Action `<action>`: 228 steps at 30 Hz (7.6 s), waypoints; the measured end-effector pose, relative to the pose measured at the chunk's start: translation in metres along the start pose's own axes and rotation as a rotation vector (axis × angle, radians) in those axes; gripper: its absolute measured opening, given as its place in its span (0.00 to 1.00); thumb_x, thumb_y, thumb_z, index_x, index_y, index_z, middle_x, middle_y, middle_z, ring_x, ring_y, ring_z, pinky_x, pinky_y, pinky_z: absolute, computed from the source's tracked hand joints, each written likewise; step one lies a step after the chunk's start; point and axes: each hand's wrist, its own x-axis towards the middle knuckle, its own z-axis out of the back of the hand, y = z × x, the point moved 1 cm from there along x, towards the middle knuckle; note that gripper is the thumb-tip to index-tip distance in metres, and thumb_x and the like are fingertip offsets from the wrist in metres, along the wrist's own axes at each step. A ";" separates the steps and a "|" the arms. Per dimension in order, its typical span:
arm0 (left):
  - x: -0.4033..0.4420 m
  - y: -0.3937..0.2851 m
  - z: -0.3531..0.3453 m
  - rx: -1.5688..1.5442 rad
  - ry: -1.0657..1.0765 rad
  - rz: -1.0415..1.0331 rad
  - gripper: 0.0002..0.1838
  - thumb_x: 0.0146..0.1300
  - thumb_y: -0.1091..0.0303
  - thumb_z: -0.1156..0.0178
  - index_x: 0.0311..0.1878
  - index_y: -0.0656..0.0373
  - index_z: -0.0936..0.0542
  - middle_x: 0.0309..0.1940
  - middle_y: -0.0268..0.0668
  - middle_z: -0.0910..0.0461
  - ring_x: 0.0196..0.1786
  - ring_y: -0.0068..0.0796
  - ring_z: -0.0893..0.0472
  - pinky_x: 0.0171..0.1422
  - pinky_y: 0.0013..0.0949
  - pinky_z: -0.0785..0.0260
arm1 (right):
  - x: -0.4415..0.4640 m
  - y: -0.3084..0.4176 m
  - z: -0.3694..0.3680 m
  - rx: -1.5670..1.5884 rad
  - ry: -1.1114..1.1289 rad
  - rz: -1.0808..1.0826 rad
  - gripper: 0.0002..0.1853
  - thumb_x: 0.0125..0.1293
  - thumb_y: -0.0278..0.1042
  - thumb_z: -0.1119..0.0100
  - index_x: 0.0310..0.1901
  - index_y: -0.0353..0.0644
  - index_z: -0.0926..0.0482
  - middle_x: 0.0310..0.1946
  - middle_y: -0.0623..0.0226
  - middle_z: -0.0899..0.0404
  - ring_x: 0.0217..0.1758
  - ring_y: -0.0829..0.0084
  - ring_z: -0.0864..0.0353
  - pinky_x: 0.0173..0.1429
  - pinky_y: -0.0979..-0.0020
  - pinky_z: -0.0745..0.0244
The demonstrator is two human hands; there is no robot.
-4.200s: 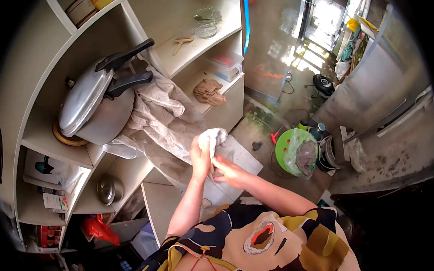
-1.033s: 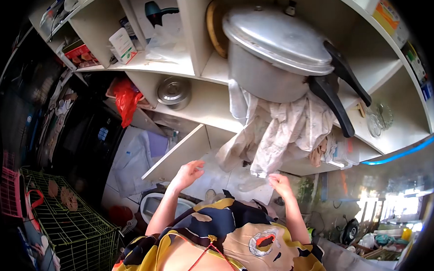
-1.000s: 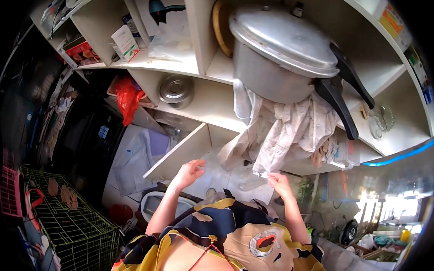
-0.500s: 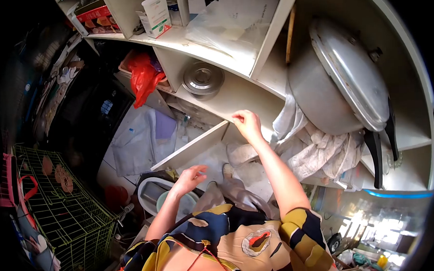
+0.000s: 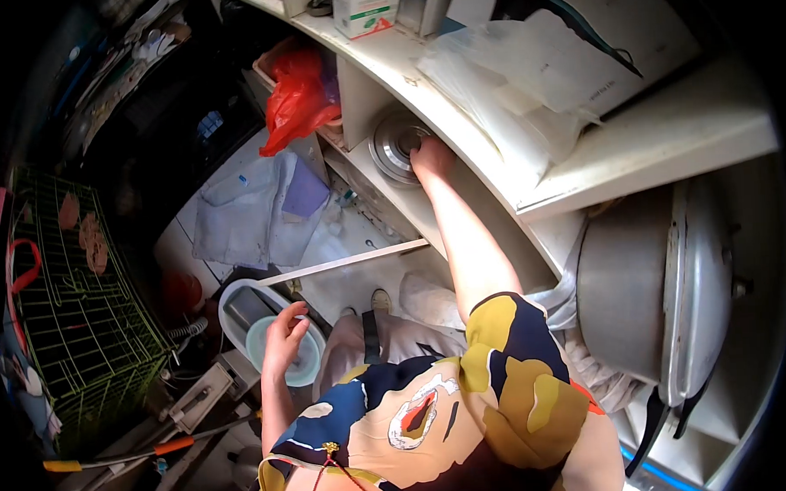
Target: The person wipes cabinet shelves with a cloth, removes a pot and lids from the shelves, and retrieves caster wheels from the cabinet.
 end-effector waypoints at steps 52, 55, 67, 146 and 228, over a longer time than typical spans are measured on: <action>0.053 0.049 0.089 -0.010 0.095 0.055 0.20 0.59 0.71 0.42 0.56 0.63 0.27 0.45 0.41 0.21 0.40 0.27 0.21 0.45 0.29 0.29 | 0.019 -0.002 0.012 -0.146 -0.051 -0.045 0.15 0.43 0.45 0.39 0.32 0.46 0.18 0.30 0.57 0.19 0.36 0.56 0.20 0.42 0.61 0.25; 0.047 0.055 0.092 -0.016 0.068 0.059 0.20 0.59 0.71 0.42 0.55 0.63 0.27 0.45 0.41 0.22 0.40 0.28 0.21 0.45 0.30 0.29 | 0.024 0.007 0.005 -0.145 -0.038 -0.047 0.14 0.43 0.44 0.39 0.30 0.46 0.18 0.30 0.58 0.19 0.36 0.57 0.20 0.41 0.60 0.25; 0.044 0.057 0.090 -0.015 0.097 0.147 0.21 0.61 0.72 0.44 0.57 0.63 0.29 0.47 0.40 0.23 0.42 0.24 0.23 0.47 0.27 0.31 | 0.021 -0.054 0.009 -0.162 -0.191 -0.099 0.18 0.43 0.49 0.40 0.35 0.48 0.17 0.32 0.59 0.18 0.37 0.56 0.19 0.43 0.59 0.25; 0.097 -0.021 0.049 0.295 0.568 -0.247 0.19 0.59 0.76 0.44 0.55 0.62 0.27 0.44 0.38 0.21 0.37 0.24 0.23 0.44 0.29 0.30 | -0.277 -0.136 -0.020 1.633 -0.793 -1.160 0.16 0.62 0.26 0.48 0.53 0.40 0.30 0.51 0.62 0.30 0.58 0.64 0.34 0.58 0.54 0.30; -0.157 -0.015 -0.274 -0.182 1.204 -0.319 0.23 0.68 0.55 0.49 0.59 0.62 0.31 0.49 0.33 0.24 0.51 0.21 0.26 0.56 0.27 0.34 | -0.545 -0.110 0.204 2.306 -0.282 -0.070 0.15 0.46 0.31 0.46 0.38 0.37 0.30 0.42 0.59 0.28 0.48 0.63 0.27 0.56 0.64 0.30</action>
